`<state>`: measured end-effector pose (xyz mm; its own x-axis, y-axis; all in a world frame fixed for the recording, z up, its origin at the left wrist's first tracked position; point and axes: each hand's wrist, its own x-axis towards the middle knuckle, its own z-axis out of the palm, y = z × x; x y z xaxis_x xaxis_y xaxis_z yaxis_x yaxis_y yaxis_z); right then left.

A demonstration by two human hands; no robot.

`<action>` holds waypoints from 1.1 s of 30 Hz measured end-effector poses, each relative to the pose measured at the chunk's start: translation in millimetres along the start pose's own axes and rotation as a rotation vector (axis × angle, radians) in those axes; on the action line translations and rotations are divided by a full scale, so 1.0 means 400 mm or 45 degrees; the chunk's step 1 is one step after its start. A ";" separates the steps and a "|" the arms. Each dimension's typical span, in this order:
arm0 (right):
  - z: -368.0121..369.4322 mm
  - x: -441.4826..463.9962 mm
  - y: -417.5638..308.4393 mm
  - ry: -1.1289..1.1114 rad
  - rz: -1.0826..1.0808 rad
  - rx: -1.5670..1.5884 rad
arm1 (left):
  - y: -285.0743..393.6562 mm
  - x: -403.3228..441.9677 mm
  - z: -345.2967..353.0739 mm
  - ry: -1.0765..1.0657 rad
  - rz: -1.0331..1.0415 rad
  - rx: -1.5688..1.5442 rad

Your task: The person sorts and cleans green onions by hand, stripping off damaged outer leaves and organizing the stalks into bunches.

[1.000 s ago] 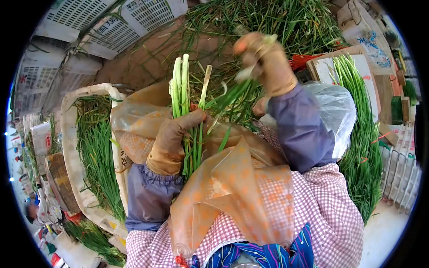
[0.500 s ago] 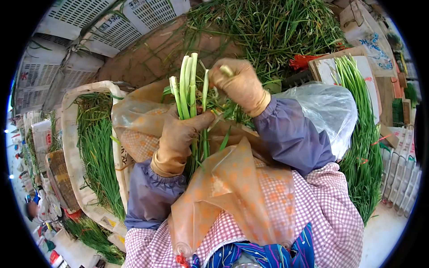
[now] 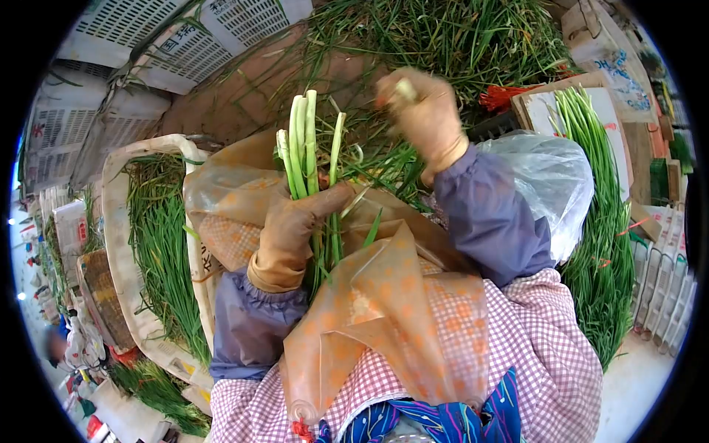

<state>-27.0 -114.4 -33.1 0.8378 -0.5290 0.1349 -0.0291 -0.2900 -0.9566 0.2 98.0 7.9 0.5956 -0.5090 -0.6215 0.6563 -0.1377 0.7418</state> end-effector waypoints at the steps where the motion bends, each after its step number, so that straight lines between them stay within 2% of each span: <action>1: -0.024 0.023 0.036 0.150 -0.018 0.054 | 0.000 0.001 -0.003 -0.002 0.001 -0.002; 3: -0.068 0.038 0.043 0.025 0.257 0.330 | 0.001 0.006 -0.009 -0.069 -0.015 -0.041; 5: -0.049 -0.001 -0.051 -0.305 0.570 0.387 | 0.003 0.005 -0.004 -0.074 -0.050 -0.062; 7: 0.004 -0.045 -0.068 -0.541 0.516 0.523 | -0.006 0.011 0.003 -0.081 -0.087 -0.078; 9: 0.067 -0.078 -0.062 -0.532 0.433 0.908 | -0.029 0.021 -0.002 -0.081 0.058 -0.081; 11: 0.063 -0.077 -0.088 -0.484 0.501 0.840 | -0.011 0.009 -0.010 -0.096 -0.027 -0.131; 13: 0.047 -0.064 -0.062 -0.597 0.265 0.253 | -0.004 0.002 -0.014 -0.126 -0.116 -0.188; 14: 0.049 -0.065 -0.050 -0.431 -0.134 -0.029 | -0.005 0.001 -0.012 -0.141 -0.069 -0.142; 15: 0.045 -0.061 -0.031 -0.430 -0.132 -0.037 | -0.006 0.002 -0.011 -0.157 -0.023 -0.097; 17: 0.017 -0.036 0.017 -0.027 -0.252 -0.069 | -0.008 -0.002 -0.015 -0.165 -0.084 -0.114; 19: -0.057 0.021 0.054 0.114 0.188 0.116 | -0.016 -0.003 -0.029 -0.168 -0.130 -0.125; 21: -0.084 0.026 0.063 0.085 0.288 0.210 | -0.033 0.009 -0.044 -0.214 0.051 0.059; 22: -0.071 0.006 0.019 -0.031 0.263 0.204 | -0.034 0.013 -0.047 -0.229 0.110 0.120; 24: -0.035 -0.028 -0.015 -0.370 0.395 0.477 | -0.021 0.017 -0.041 -0.242 -0.172 -0.166; 25: -0.017 -0.043 -0.024 -0.532 0.469 0.550 | -0.027 0.017 -0.041 -0.241 -0.174 -0.165; 28: 0.061 -0.091 -0.066 -0.537 0.380 0.770 | -0.035 0.009 -0.035 -0.208 0.136 0.161; 29: 0.062 -0.082 -0.061 -0.537 0.375 0.777 | -0.022 0.004 -0.030 -0.146 -0.017 0.036; 30: 0.060 -0.064 -0.048 -0.317 0.098 0.688 | -0.015 0.001 -0.028 -0.086 -0.169 -0.090; 31: 0.052 -0.039 -0.034 -0.095 -0.174 0.589 | -0.014 0.004 -0.027 -0.085 -0.165 -0.086; 33: -0.065 0.053 -0.015 0.377 -0.278 0.305 | -0.019 0.011 -0.032 -0.268 -0.125 -0.655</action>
<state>-23.5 -144.7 -17.7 0.6169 -0.6918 0.3752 0.2878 -0.2453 -0.9257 3.9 107.6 -3.8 0.4493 -0.6806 -0.5787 0.8769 0.2121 0.4314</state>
